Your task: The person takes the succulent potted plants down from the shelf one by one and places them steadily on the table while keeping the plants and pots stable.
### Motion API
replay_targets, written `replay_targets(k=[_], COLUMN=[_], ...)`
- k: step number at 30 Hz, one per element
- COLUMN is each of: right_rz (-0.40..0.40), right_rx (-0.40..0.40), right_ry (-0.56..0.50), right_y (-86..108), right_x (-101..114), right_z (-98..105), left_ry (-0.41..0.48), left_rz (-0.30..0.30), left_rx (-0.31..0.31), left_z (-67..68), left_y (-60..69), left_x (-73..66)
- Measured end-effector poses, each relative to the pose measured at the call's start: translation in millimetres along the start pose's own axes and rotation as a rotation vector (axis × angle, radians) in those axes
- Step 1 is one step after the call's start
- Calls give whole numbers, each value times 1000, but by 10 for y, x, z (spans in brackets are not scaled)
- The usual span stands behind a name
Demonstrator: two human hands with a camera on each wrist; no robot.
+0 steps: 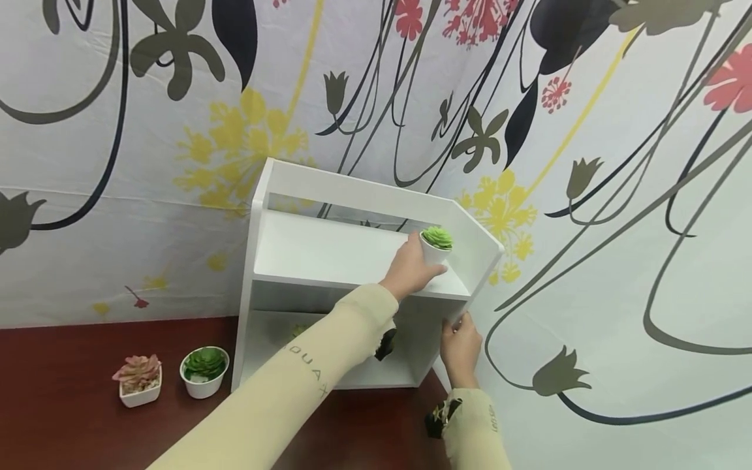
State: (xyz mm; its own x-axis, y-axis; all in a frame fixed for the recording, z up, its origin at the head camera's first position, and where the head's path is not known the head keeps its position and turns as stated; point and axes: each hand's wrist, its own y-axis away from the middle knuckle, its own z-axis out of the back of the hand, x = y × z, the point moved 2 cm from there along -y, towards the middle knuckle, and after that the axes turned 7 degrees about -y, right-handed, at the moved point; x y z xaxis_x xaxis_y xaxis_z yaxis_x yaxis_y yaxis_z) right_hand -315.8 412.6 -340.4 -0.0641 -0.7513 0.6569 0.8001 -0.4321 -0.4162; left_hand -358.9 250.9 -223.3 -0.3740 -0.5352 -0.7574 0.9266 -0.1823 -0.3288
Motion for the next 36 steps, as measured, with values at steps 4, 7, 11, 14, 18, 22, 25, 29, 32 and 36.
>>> replay_targets(k=[4, 7, 11, 14, 18, 22, 25, 29, 32, 36], right_rz=[5, 3, -1, 0, -5, -12, -9, 12, 47, 72], right_rx=[-11, -18, -14, -11, -3, 6, 7, -9, -35, -53], right_ry=[3, -1, -3, 1, 2, 9, 17, 21, 16, 9], right_y=[13, 32, 41, 38, 34, 25, 18, 10, 11, 20], right_x=[13, 29, 54, 66, 66, 53, 42, 20, 7, 8], right_z=[-4, -3, -15, -19, -9, 6, 10, 10, 2, -11], left_ry=[-29, -42, -26, -35, -18, 50, 82, 129, 169, 235], left_rz=[24, 33, 37, 17, -14, -42, -66, -121, -157, -170], left_rx=[-23, -43, -67, -74, -59, -49, -48, -25, 3, 29], left_z=[-79, -104, -74, -48, -27, -2, 38, 117, 177, 256], left_y=[-73, -99, -97, -78, -37, 18, 72, 189, 312, 470], left_x=[0, 7, 22, 35, 48, 51, 60, 60, 65, 125])
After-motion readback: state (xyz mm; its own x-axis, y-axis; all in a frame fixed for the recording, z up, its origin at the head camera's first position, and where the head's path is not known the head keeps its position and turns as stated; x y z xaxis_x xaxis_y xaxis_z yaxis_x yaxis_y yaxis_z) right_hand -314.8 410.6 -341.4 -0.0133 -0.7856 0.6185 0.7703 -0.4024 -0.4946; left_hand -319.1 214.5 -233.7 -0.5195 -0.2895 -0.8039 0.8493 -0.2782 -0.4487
